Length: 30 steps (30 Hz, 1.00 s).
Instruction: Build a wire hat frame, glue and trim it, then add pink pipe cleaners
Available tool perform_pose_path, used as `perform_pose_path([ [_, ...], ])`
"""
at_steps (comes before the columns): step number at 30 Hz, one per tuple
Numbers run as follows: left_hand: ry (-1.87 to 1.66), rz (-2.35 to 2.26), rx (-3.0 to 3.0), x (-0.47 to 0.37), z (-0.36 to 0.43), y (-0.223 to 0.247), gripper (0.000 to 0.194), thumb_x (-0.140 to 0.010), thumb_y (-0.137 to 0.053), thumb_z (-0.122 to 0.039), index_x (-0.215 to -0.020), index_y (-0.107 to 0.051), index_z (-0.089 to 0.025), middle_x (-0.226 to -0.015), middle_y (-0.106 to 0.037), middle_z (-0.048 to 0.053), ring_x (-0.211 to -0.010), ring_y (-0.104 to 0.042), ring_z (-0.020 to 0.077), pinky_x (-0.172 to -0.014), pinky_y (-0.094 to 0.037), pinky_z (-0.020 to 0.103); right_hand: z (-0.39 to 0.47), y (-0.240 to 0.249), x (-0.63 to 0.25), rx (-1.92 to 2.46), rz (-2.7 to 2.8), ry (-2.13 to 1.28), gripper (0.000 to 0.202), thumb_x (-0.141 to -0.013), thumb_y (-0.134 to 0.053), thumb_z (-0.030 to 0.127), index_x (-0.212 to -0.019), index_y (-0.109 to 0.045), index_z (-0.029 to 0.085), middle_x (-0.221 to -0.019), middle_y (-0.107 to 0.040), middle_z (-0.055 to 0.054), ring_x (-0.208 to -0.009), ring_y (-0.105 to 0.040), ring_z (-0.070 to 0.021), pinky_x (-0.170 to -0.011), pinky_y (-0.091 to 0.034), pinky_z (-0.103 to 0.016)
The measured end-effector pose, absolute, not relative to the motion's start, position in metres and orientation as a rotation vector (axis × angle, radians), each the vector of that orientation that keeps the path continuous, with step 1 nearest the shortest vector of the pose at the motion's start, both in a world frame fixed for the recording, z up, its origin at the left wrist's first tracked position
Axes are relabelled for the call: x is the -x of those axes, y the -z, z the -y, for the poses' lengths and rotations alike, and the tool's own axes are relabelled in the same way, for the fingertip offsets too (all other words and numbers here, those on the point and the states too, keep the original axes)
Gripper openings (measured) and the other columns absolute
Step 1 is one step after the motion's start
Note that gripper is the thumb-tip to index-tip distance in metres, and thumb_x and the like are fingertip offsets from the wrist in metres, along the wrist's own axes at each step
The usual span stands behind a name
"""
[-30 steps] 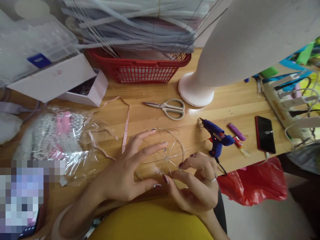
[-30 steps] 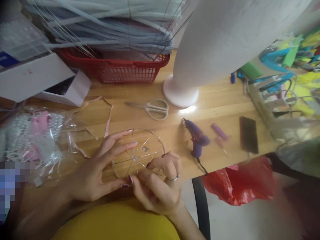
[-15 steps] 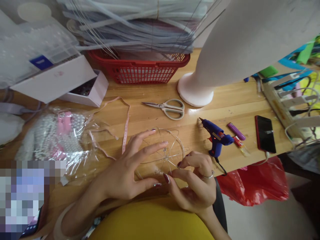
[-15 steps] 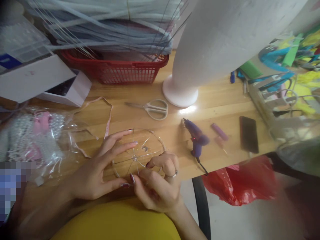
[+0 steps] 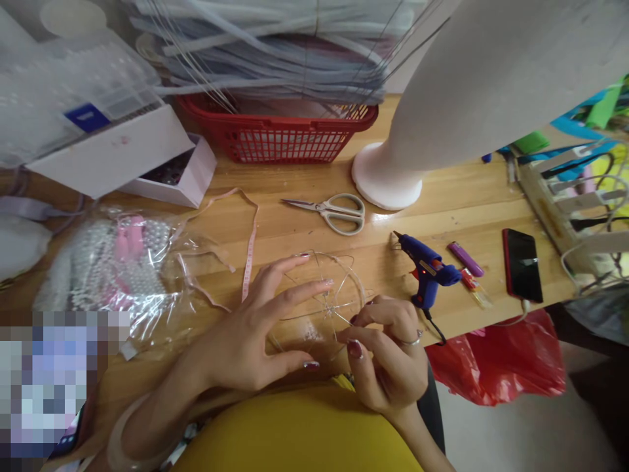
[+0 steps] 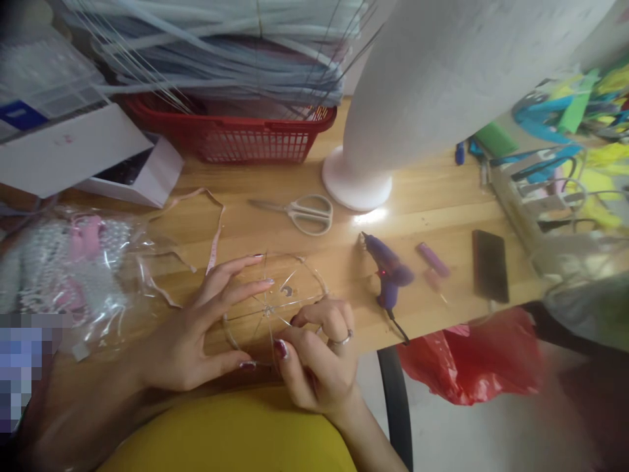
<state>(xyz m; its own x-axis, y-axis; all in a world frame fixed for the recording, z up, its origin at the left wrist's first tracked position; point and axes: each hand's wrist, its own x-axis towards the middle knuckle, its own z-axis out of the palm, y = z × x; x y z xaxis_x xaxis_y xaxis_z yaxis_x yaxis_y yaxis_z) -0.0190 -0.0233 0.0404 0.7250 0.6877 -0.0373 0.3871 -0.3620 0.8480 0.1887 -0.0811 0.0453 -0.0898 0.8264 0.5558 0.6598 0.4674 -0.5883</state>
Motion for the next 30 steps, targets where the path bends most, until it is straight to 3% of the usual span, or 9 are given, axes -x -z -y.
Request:
perform_pose_path([
  [30, -0.415, -0.814, -2.017, 0.0182, 0.0247, -0.0378, 0.078, -0.086, -0.071, -0.032, -0.149, -0.026, -0.042, -0.158, -0.017, 0.008, -0.148, -0.023, 0.0336, -0.118, -0.028, 0.060, 0.0794, -0.0440, -0.1900, 1.199, 1.846, -0.271, 0.017, -0.082, -0.051, 0.008, -0.087, -0.064, 0.019, -0.085, -0.054, -0.003, -0.077, -0.051, -0.0176, -0.068, -0.044, -0.037],
])
